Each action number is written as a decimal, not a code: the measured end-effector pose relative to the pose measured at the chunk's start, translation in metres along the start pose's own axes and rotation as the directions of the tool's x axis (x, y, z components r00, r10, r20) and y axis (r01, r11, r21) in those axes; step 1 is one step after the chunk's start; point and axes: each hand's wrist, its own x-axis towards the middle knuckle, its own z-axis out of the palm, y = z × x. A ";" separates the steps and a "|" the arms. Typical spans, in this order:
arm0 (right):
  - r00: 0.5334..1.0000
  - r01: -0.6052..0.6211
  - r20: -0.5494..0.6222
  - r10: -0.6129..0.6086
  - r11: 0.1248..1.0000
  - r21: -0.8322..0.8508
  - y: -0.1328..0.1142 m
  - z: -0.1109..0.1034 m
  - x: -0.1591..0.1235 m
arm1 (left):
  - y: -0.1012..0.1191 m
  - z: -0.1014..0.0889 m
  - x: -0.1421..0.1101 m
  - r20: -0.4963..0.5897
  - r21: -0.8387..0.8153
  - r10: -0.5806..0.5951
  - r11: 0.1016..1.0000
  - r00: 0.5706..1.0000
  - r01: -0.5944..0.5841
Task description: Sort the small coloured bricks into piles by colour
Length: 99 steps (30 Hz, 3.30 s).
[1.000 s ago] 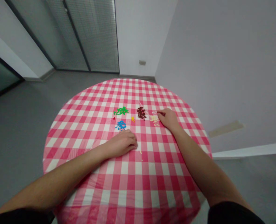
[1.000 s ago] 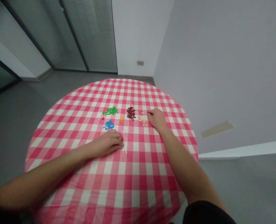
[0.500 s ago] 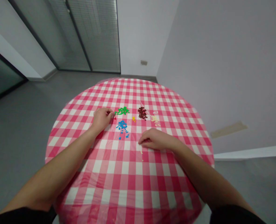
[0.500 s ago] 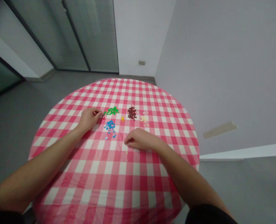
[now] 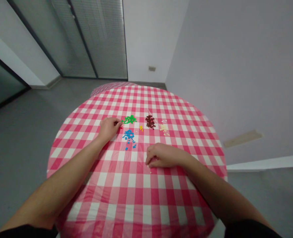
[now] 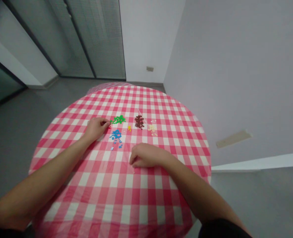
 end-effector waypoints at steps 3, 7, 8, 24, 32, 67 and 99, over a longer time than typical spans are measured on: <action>1.000 -0.012 0.009 0.011 1.000 0.023 0.002 0.001 0.001 | -0.002 0.001 0.000 0.002 0.011 0.018 1.000 1.000 -0.018; 0.999 -0.046 0.013 0.047 0.998 -0.031 0.000 0.003 0.003 | -0.005 0.002 0.001 0.004 0.006 0.045 0.999 0.999 -0.045; 0.997 -0.071 -0.001 0.071 0.996 -0.051 -0.001 0.004 0.004 | -0.006 0.002 0.002 0.005 0.003 0.051 0.999 0.999 -0.051; 0.810 -0.566 -0.401 0.429 0.751 -0.339 0.028 -0.022 -0.009 | -0.006 0.002 -0.001 -0.022 -0.123 0.055 0.991 0.998 -0.058; 0.880 -0.390 -0.380 0.283 0.888 -0.243 0.048 -0.028 -0.022 | -0.005 0.001 -0.002 -0.015 -0.146 0.052 0.988 0.999 -0.053; 0.997 0.027 0.067 -0.034 0.994 0.109 0.005 0.006 0.001 | 0.002 -0.002 -0.005 -0.050 -0.103 0.036 0.994 0.998 -0.041; 0.606 0.378 -0.730 0.316 0.693 0.614 0.049 -0.023 -0.020 | 0.000 -0.002 -0.004 -0.049 -0.081 -0.045 0.996 0.998 0.040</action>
